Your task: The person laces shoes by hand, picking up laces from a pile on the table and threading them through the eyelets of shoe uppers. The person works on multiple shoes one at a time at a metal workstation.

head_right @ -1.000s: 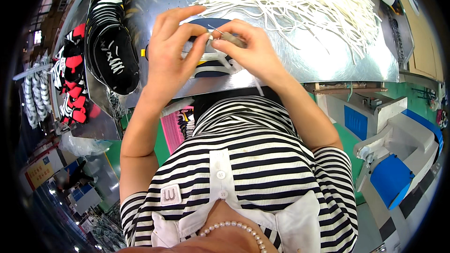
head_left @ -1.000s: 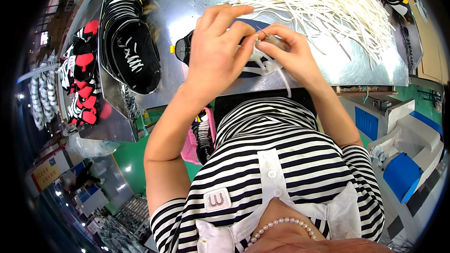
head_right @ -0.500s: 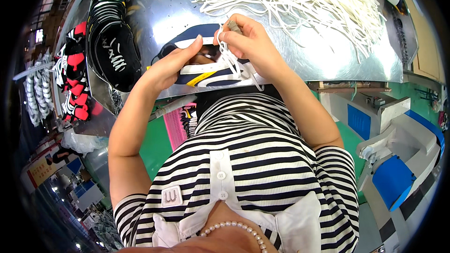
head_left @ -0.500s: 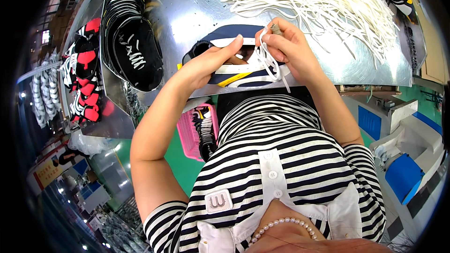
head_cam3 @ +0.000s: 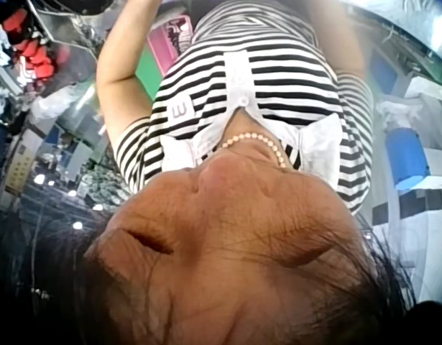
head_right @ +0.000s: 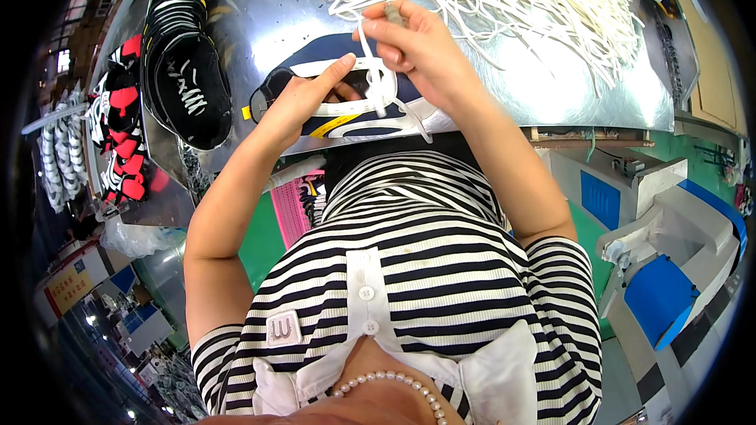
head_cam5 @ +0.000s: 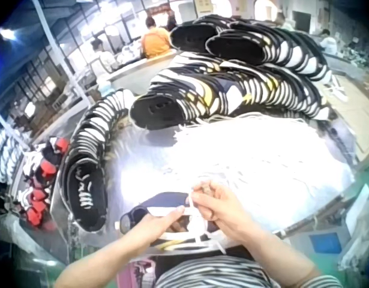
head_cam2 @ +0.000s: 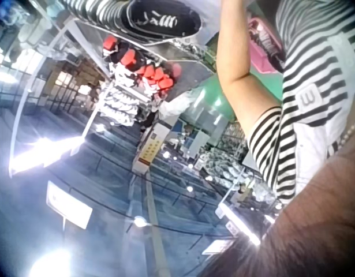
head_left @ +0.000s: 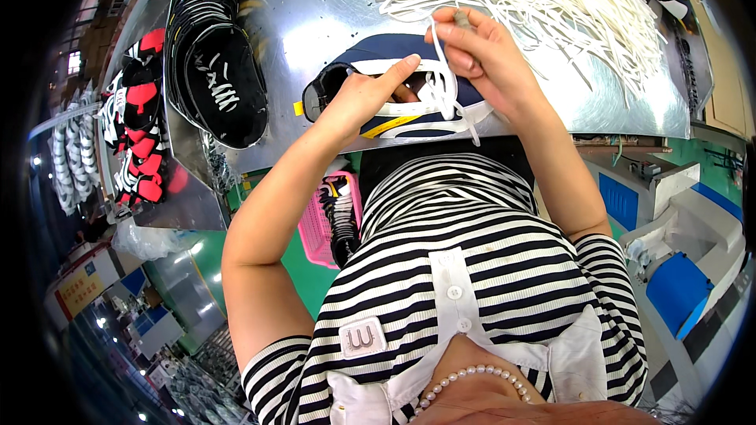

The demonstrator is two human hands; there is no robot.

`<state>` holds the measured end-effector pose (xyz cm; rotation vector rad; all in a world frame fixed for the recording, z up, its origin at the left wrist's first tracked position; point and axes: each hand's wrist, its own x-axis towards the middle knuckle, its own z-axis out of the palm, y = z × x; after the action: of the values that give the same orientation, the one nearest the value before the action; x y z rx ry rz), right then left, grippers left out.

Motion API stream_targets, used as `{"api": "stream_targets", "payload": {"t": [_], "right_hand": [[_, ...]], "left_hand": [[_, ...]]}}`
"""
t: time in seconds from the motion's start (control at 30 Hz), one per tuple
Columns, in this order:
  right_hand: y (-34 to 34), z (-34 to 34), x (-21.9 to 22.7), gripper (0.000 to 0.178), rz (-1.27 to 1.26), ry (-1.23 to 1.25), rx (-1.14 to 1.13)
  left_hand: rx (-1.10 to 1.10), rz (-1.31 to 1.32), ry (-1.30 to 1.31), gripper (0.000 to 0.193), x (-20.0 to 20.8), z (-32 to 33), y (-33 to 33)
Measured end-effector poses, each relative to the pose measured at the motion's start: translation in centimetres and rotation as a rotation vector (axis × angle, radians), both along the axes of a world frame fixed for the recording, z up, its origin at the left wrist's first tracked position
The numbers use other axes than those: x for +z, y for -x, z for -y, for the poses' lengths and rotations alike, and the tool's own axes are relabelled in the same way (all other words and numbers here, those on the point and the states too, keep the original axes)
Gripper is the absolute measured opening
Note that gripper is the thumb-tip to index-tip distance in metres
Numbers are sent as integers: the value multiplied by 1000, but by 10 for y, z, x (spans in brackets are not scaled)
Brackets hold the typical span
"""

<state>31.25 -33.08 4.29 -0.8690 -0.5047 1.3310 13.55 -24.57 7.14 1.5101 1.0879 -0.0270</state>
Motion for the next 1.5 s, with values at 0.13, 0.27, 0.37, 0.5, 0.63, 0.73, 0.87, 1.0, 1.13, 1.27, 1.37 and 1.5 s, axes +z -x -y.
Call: {"api": "stream_targets", "payload": {"t": [0.13,0.27,0.37,0.5,0.63,0.73,0.87,1.0,1.13,1.27,1.37,1.5], "right_hand": [[-16,-23,2,19,-43,-80,-100],[-49,-64,-25,23,-9,-33,-197],[-51,-77,-37,21,22,50,-191],[-37,-74,-26,18,11,90,-144],[-40,-68,-26,21,-76,100,9],[-35,-62,-23,30,-22,131,59],[-29,-62,-21,31,104,145,-16],[-22,-55,-7,26,306,103,-122],[-4,-15,27,22,331,114,-130],[33,30,19,16,305,135,-93],[39,39,12,16,297,171,-135],[29,64,62,21,304,-34,-231]], "left_hand": [[-41,-107,45,69,-1,-3,2],[-68,-151,48,71,-6,1,-2],[-102,-146,81,66,1,2,-5],[-100,-83,142,60,-8,-1,0],[-91,-41,225,53,-6,-2,0],[-79,-57,240,51,-9,-3,2],[-72,7,241,45,-5,-1,0],[-5,102,238,35,-7,4,1],[168,258,97,30,-12,13,12],[251,355,49,30,-15,18,12],[283,472,-41,30,-14,33,8],[311,463,-51,32,-21,30,18]]}}
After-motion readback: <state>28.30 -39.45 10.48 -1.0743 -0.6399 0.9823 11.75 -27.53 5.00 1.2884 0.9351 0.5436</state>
